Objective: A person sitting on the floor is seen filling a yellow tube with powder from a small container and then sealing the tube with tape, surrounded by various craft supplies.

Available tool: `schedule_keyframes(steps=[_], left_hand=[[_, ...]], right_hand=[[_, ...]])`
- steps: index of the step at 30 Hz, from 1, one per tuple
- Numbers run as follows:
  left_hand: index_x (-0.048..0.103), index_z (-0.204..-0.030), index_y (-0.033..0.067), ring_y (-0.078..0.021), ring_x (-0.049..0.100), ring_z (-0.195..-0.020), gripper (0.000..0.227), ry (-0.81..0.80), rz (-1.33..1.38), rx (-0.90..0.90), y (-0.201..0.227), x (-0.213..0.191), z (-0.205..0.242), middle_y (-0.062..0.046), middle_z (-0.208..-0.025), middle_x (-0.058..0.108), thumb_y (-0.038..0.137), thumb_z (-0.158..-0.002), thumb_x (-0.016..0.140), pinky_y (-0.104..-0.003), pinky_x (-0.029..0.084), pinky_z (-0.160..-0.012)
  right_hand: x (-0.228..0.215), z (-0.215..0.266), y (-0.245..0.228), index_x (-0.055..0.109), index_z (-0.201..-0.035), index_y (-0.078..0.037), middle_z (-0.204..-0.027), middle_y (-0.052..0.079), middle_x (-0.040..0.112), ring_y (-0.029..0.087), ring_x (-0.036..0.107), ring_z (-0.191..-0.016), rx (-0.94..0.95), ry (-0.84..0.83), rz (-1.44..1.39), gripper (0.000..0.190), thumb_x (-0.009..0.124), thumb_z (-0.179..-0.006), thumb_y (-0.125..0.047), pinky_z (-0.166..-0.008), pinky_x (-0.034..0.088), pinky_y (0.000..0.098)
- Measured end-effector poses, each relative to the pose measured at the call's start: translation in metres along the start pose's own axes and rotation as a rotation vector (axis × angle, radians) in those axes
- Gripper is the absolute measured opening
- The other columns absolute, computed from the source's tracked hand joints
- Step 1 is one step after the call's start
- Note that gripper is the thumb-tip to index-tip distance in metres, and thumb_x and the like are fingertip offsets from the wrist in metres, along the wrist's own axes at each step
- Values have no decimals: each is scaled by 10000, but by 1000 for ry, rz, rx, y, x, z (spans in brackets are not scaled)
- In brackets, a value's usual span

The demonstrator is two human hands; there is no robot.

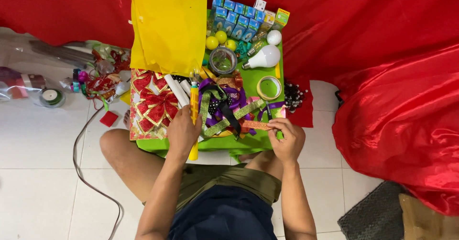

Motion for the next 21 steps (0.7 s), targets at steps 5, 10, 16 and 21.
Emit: schedule_keyframes(steps=[5, 10, 16, 21], left_hand=[[647, -1282, -47, -333, 744, -748, 446, 12, -49, -21, 1, 1, -4, -213, -981, 715, 274, -972, 650, -406, 609, -567], [660, -1271, -5, -250, 735, -699, 438, 7, -130, -37, 3, 2, -7, -160, -947, 718, 316, -975, 654, -330, 584, -519], [661, -1268, 38, -188, 714, -664, 471, -2, -208, -63, -7, 13, -10, -117, -935, 718, 399, -965, 671, -292, 559, -479], [676, -1268, 27, -185, 690, -637, 472, 110, -119, -18, -3, -5, 1, -132, -940, 714, 371, -947, 714, -289, 546, -474]], right_hand=[[12, 16, 22, 760, -947, -82, -937, 53, 731, 159, 679, -766, 242, -4, -346, 84, 739, -892, -22, -696, 551, 271], [50, 60, 65, 647, -1016, -38, -990, 80, 657, 149, 661, -789, 613, 22, -838, 35, 627, -1004, -64, -622, 520, 243], [71, 77, 71, 629, -1061, -65, -888, 81, 696, 172, 694, -781, 738, 2, -1068, 74, 640, -996, -98, -607, 511, 225], [77, 81, 74, 638, -1065, -31, -883, 135, 686, 224, 704, -775, 749, -13, -1060, 85, 636, -988, -66, -590, 538, 258]])
Point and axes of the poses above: each hand's wrist, its own z-axis away from the middle knuckle, its own x-axis out of the palm, y = z × x, the point moved 9 cm from there along -z, towards the middle knuckle
